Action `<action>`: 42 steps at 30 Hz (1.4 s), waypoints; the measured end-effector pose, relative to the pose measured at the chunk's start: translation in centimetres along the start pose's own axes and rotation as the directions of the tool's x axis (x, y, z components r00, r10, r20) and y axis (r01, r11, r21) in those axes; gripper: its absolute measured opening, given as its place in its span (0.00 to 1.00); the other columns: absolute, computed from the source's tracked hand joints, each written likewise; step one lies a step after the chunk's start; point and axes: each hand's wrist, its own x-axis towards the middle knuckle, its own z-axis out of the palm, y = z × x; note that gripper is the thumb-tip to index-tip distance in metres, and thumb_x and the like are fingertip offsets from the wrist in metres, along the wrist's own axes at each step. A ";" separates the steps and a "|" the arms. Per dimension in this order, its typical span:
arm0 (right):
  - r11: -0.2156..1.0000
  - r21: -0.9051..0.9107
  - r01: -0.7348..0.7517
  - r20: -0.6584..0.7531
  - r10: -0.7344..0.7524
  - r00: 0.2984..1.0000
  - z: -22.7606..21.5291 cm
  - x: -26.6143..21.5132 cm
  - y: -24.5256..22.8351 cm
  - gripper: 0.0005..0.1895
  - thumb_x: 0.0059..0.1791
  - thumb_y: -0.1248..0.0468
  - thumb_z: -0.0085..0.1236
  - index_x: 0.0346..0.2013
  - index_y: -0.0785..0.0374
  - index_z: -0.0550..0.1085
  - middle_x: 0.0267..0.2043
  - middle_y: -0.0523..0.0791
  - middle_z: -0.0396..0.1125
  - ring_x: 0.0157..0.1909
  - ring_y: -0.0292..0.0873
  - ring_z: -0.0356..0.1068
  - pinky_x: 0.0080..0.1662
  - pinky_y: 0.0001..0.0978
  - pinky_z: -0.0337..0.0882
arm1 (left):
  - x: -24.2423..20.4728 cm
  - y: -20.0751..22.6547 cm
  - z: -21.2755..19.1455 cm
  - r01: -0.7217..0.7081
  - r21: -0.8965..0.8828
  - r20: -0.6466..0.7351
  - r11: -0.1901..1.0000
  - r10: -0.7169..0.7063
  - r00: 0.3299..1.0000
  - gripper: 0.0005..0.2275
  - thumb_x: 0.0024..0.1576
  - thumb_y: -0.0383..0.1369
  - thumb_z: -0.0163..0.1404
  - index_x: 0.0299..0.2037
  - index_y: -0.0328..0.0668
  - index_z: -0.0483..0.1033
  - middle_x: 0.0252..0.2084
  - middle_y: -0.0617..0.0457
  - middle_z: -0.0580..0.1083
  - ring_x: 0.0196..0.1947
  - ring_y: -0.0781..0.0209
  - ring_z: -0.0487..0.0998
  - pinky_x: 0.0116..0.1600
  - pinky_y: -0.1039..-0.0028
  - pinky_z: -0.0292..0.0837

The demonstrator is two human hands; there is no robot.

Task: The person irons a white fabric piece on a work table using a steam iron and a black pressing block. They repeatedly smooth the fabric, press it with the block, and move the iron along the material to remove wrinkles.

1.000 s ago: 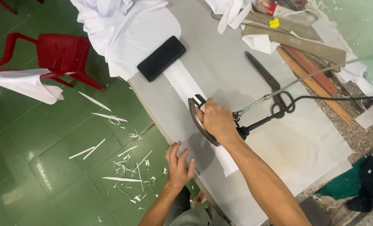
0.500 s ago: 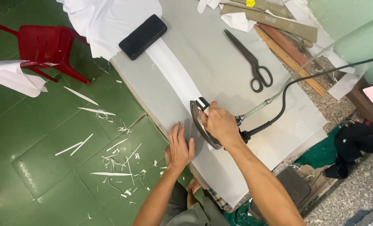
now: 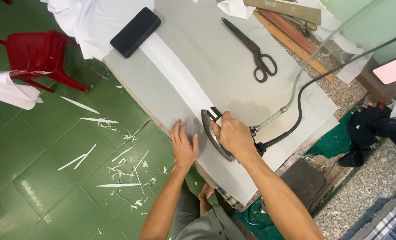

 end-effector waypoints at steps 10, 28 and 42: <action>1.000 0.010 -0.022 0.047 0.021 0.999 -0.5 0.4 -0.2 0.23 0.55 0.49 0.45 0.39 0.70 0.68 0.29 0.64 0.72 0.34 0.69 0.77 0.35 0.58 0.76 | -0.2 0.1 0.7 0.016 -0.013 -0.031 1.000 -0.016 0.999 0.21 0.64 0.39 0.43 0.62 0.32 0.63 0.66 0.37 0.60 0.65 0.37 0.63 0.66 0.48 0.61; 1.000 0.003 0.028 0.017 -0.028 0.999 -0.8 3.8 -1.8 0.23 0.55 0.48 0.44 0.39 0.69 0.67 0.29 0.62 0.72 0.34 0.67 0.77 0.35 0.57 0.76 | -0.4 -0.2 0.5 0.026 -0.067 -0.032 0.997 -0.028 0.999 0.19 0.63 0.37 0.44 0.60 0.32 0.64 0.65 0.37 0.61 0.64 0.36 0.64 0.65 0.47 0.60; 0.999 -0.029 -0.019 0.158 0.023 0.987 -0.7 7.6 -2.8 0.28 0.56 0.42 0.40 0.45 0.67 0.67 0.35 0.61 0.73 0.40 0.68 0.77 0.41 0.59 0.75 | -4.9 0.3 1.7 -0.323 -0.030 -0.030 0.946 0.323 0.946 0.14 0.59 0.44 0.50 0.46 0.44 0.77 0.50 0.45 0.69 0.52 0.40 0.72 0.55 0.48 0.70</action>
